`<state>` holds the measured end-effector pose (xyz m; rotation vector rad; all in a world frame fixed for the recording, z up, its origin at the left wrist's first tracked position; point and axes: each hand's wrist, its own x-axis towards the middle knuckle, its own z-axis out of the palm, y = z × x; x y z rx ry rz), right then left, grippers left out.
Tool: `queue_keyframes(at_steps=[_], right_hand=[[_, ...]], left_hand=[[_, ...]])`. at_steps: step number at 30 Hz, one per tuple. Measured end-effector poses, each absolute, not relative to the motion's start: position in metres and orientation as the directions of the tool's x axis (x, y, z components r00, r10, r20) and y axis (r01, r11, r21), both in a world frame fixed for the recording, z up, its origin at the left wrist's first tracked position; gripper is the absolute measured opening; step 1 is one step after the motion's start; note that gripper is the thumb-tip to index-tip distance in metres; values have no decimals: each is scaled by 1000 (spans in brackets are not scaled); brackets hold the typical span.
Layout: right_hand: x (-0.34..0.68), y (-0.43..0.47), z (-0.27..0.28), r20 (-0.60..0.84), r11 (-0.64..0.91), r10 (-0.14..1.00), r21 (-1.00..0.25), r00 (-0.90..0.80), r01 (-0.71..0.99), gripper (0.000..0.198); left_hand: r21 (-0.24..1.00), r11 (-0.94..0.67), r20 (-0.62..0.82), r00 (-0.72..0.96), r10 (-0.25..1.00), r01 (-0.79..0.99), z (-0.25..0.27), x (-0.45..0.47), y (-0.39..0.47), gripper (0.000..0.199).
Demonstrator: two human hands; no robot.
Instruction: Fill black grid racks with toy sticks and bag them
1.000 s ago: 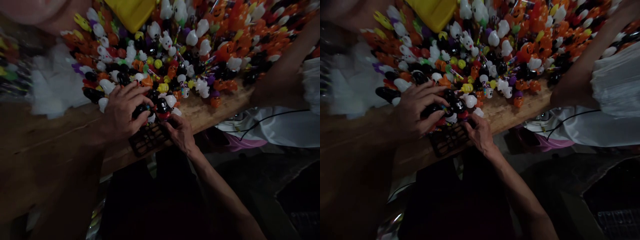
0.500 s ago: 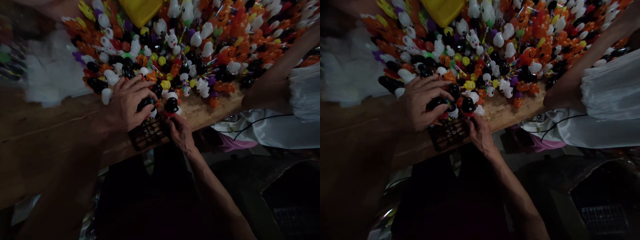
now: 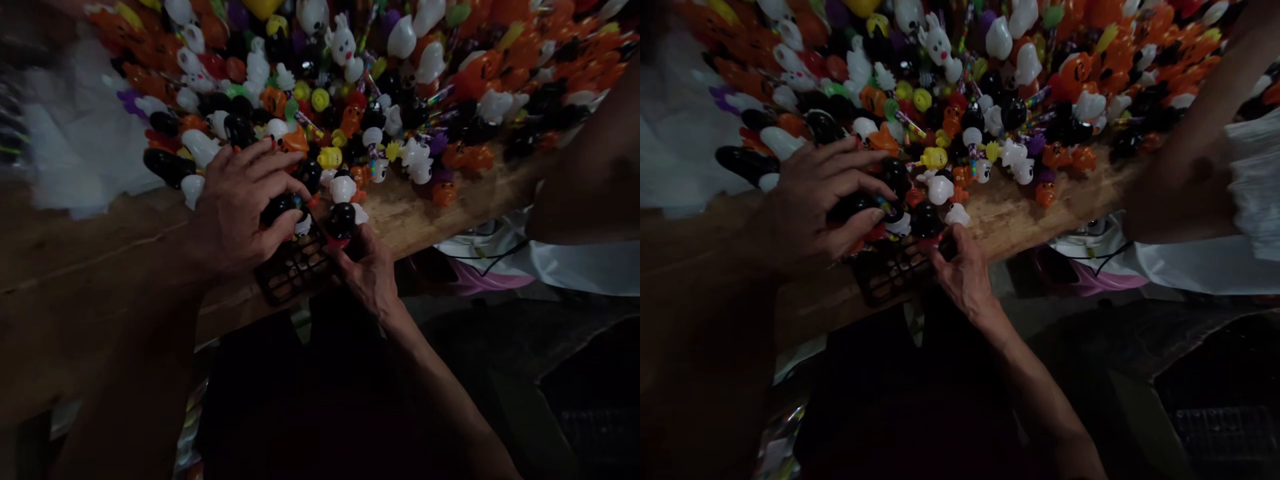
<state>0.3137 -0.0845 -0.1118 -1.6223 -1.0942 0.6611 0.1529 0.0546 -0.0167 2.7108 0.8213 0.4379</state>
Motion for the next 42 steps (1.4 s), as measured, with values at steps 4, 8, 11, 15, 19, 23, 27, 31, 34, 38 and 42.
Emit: queue_keyframes(at_steps=[4, 8, 11, 15, 19, 23, 27, 31, 34, 38, 42], right_hand=[[318, -82, -109, 126, -72, 912, -888, 391, 454, 18], [324, -81, -106, 120, -70, 941, -846, 316, 529, 16], [327, -78, -104, 83, -58, 963, -863, 255, 502, 15], [328, -78, -106, 39, -86, 968, -876, 248, 474, 19], [327, -81, -104, 80, -56, 955, -897, 286, 439, 19], [324, -74, -103, 234, 37, 922, -848, 310, 528, 13], [315, -57, -114, 298, 72, 873, -862, 386, 502, 16], [306, -46, -122, 306, 114, 870, -887, 387, 447, 20], [307, -45, -120, 350, 154, 876, -855, 332, 495, 20], [314, -45, -120, 387, 213, 884, -833, 262, 511, 15], [316, -47, -126, 272, 130, 909, -904, 315, 407, 21]], left_hand=[[372, -788, 196, 788, 584, 491, -17, 153, 52, 31], [386, -781, 221, 773, 594, 490, -21, 153, 51, 31], [401, -781, 254, 761, 597, 479, -25, 151, 51, 29], [424, -778, 253, 764, 593, 464, -28, 151, 53, 27], [407, -781, 261, 759, 596, 473, -29, 151, 53, 27], [345, -819, 318, 764, 562, 459, -28, 152, 53, 28], [364, -802, 269, 771, 577, 473, -25, 153, 50, 30], [404, -758, 226, 747, 626, 513, -21, 154, 47, 24], [403, -757, 216, 750, 625, 515, -20, 154, 49, 24], [388, -790, 245, 773, 585, 475, -20, 151, 52, 30], [385, -789, 201, 790, 579, 480, -16, 150, 53, 30]])
